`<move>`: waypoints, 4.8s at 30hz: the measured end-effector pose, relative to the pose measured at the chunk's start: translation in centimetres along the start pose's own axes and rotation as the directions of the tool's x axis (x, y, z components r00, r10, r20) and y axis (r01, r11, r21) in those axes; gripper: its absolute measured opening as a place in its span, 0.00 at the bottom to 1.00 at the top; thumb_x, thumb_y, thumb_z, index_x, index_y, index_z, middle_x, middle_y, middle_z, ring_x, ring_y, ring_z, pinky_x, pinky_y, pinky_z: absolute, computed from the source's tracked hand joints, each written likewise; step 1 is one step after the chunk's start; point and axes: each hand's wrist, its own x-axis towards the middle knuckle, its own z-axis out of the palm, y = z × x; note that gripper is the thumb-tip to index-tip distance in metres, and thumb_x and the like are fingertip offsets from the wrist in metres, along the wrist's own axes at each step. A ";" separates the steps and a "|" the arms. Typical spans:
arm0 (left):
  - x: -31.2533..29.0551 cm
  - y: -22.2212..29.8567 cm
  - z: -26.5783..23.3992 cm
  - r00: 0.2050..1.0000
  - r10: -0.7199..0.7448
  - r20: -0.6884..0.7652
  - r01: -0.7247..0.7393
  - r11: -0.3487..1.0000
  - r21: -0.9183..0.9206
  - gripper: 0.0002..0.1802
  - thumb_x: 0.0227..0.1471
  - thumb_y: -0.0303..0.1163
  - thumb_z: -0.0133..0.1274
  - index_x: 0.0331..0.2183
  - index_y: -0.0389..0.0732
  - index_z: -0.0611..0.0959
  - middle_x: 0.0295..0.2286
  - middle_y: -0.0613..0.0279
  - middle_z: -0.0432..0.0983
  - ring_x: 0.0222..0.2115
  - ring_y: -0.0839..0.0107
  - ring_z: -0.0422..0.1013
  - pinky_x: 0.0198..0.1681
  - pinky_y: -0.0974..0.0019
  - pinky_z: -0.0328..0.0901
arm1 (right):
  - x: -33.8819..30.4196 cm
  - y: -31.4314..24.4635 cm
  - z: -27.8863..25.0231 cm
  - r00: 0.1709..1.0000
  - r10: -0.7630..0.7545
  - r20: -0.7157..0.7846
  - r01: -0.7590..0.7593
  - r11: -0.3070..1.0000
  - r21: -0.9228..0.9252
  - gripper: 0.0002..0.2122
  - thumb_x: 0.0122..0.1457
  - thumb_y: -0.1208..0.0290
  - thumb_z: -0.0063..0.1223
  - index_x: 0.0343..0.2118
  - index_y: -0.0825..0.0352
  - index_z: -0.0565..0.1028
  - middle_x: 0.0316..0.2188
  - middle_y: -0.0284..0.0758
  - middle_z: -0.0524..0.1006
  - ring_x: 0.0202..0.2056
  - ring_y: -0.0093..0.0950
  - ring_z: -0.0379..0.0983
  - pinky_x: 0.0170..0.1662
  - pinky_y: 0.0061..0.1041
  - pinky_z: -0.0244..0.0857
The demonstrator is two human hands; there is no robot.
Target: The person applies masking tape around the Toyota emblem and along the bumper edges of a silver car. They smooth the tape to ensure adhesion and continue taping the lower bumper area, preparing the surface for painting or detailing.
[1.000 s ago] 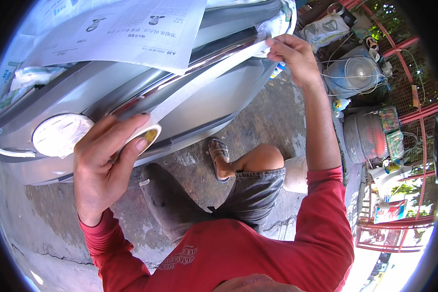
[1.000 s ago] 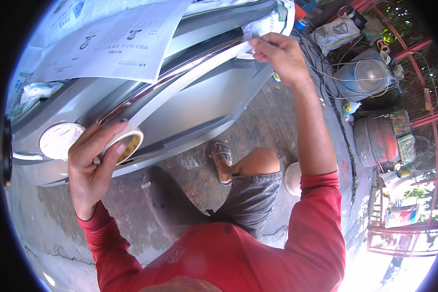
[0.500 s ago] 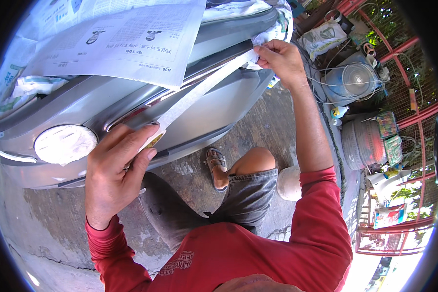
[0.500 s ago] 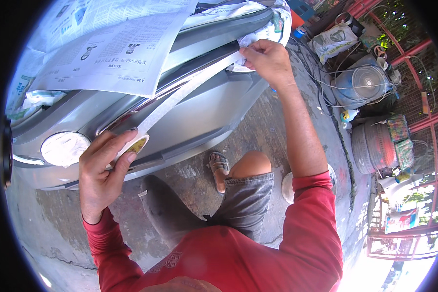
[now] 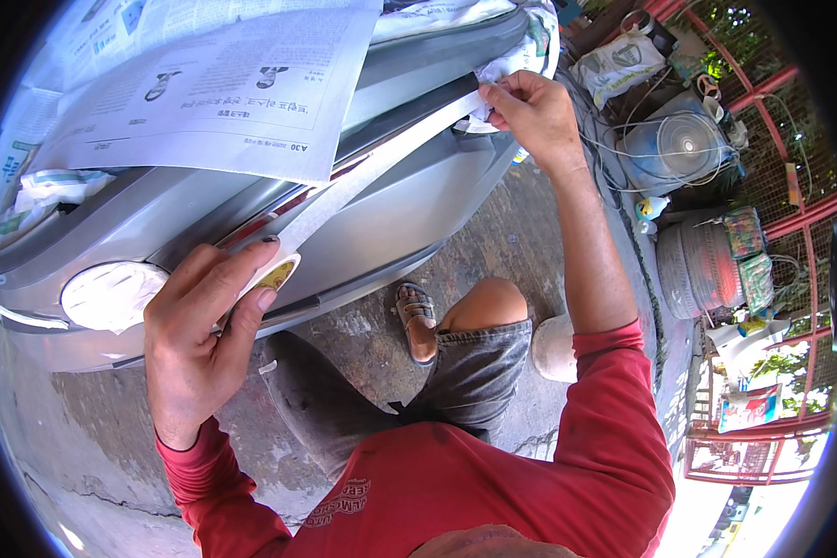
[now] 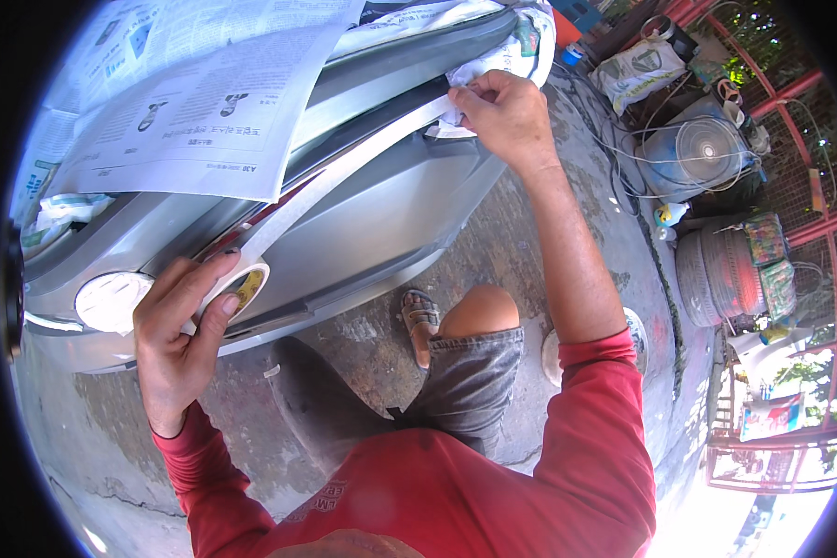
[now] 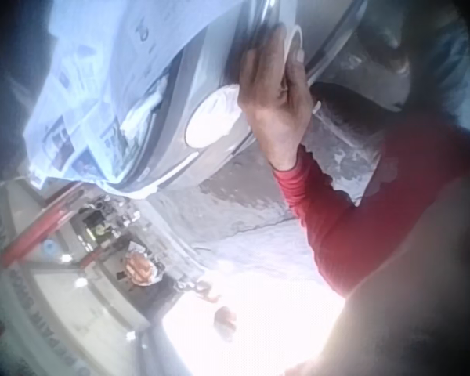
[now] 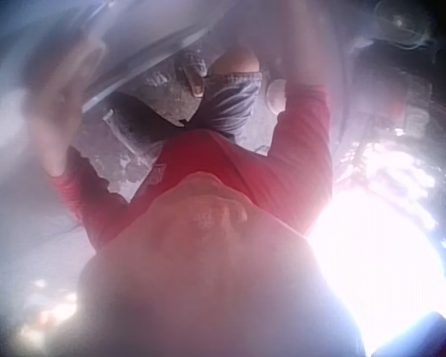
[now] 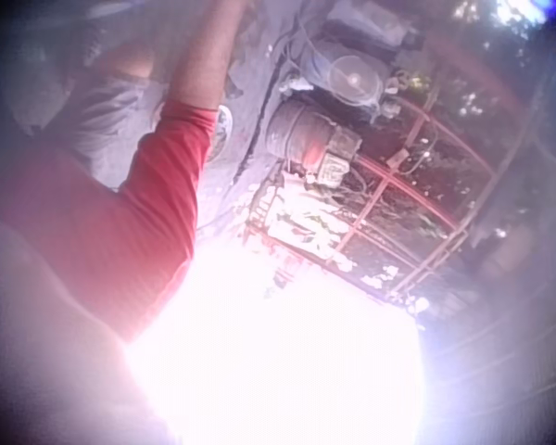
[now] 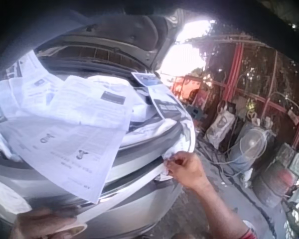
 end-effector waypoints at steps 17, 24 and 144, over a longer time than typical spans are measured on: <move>0.2 0.8 -0.7 1.000 -0.010 -0.009 0.011 0.998 0.066 0.21 0.54 0.17 0.65 0.51 0.35 0.87 0.31 0.55 0.78 0.27 0.66 0.73 0.30 0.67 0.67 | 0.7 -2.7 -1.4 0.987 -0.103 0.121 0.144 0.896 -0.419 0.17 0.59 0.57 0.69 0.29 0.71 0.85 0.22 0.44 0.83 0.28 0.36 0.83 0.36 0.35 0.75; 0.5 0.2 -0.6 1.000 0.021 -0.016 -0.020 0.997 0.074 0.21 0.56 0.17 0.63 0.52 0.35 0.87 0.30 0.55 0.77 0.24 0.67 0.69 0.27 0.67 0.64 | 1.3 -4.3 -2.5 0.989 -0.068 0.133 0.147 0.618 -0.773 0.22 0.60 0.49 0.70 0.33 0.68 0.84 0.20 0.41 0.82 0.27 0.39 0.84 0.35 0.36 0.77; -2.8 0.1 -4.9 0.991 0.014 0.134 -0.105 0.702 0.705 0.33 0.47 0.19 0.61 0.57 0.47 0.87 0.27 0.65 0.69 0.26 0.69 0.72 0.27 0.61 0.71 | -16.4 -9.2 12.0 0.616 -0.717 0.327 0.788 0.568 -0.238 0.43 0.60 0.58 0.67 0.73 0.75 0.60 0.74 0.56 0.58 0.74 0.52 0.56 0.75 0.55 0.49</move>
